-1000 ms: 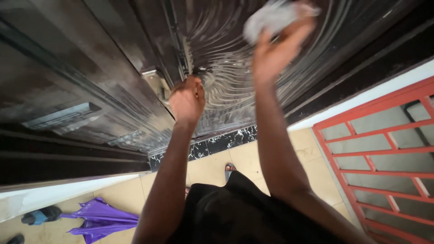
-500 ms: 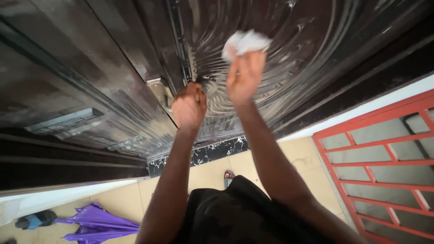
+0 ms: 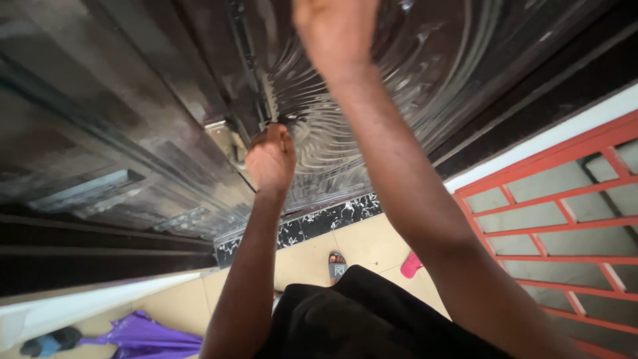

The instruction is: The recorder sprays a cloth with a cleaning solution and wipes down a metal door and its handle.

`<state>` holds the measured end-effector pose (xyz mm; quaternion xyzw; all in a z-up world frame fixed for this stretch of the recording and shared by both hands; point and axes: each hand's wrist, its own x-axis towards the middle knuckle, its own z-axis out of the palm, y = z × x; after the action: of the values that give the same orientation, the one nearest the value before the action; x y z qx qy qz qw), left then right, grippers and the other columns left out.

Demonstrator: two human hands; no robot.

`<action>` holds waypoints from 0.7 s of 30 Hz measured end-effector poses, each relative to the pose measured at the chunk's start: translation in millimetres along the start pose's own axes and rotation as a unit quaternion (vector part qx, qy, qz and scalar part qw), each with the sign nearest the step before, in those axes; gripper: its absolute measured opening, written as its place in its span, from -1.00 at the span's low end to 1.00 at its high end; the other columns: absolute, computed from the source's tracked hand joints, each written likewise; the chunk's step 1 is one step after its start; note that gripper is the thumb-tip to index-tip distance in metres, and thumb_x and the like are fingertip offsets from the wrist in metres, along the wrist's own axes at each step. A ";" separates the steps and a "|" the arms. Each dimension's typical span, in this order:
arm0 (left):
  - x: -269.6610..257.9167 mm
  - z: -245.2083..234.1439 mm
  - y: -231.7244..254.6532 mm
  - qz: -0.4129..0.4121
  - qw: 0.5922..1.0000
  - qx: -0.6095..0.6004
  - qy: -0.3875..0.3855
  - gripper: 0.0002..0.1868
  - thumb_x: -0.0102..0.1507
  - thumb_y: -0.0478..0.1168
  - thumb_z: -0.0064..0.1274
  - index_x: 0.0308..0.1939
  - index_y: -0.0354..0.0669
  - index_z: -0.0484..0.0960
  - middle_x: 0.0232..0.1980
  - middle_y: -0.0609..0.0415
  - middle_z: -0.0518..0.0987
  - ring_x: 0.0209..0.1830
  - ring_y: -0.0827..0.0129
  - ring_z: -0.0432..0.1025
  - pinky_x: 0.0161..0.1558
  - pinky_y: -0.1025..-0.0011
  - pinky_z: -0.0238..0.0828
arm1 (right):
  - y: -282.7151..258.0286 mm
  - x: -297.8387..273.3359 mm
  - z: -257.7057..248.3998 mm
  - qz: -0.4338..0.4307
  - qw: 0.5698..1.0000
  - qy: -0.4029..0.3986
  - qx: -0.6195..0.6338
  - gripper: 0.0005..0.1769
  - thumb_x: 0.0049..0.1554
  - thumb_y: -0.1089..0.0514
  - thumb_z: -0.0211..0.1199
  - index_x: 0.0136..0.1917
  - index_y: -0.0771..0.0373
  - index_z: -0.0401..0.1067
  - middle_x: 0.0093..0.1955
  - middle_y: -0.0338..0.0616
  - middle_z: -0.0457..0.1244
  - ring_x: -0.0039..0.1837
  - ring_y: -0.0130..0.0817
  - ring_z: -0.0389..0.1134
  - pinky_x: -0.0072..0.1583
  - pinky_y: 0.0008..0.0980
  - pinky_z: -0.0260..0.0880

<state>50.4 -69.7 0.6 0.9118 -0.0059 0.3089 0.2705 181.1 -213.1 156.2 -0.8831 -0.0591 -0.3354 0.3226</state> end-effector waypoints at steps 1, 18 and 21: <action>-3.5 0.9 0.4 0.002 1.000 -0.004 0.001 -0.94 0.29 -0.19 0.10 -0.21 -0.05 0.59 -0.37 -0.07 0.62 -0.35 0.00 0.55 -0.28 0.06 0.48 | -11.0 -6.9 -12.6 -0.002 1.000 0.003 -0.004 -0.70 0.25 0.01 0.46 -0.23 0.22 0.55 -0.21 -0.09 0.34 -0.06 -0.13 0.39 0.06 -0.16 0.28; -5.0 3.3 -8.0 0.017 0.999 -0.049 0.006 -0.91 0.30 -0.22 -0.02 -0.18 -0.10 0.56 -0.28 -0.08 0.66 -0.29 -0.03 0.57 -0.24 0.03 0.51 | -41.5 -94.2 -17.1 -0.215 0.948 0.172 0.157 -0.56 -0.10 0.47 0.14 0.06 0.30 0.54 0.07 0.04 0.28 0.17 0.03 0.29 0.20 -0.07 0.36; -7.9 5.4 -11.7 -0.008 0.999 -0.033 -0.028 -0.87 0.26 -0.21 0.01 -0.15 -0.11 0.58 -0.27 -0.09 0.67 -0.29 -0.04 0.57 -0.27 0.01 0.50 | -64.2 -51.9 -44.4 -0.185 0.944 0.238 0.133 -0.71 0.10 0.33 0.34 0.07 0.49 0.38 0.04 0.22 0.21 0.15 0.19 0.25 0.16 0.00 0.34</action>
<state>49.1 -63.7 -13.1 0.9105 -0.0161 0.2807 0.3031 96.0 -184.0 182.6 -0.7005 -0.1868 -0.5783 0.3741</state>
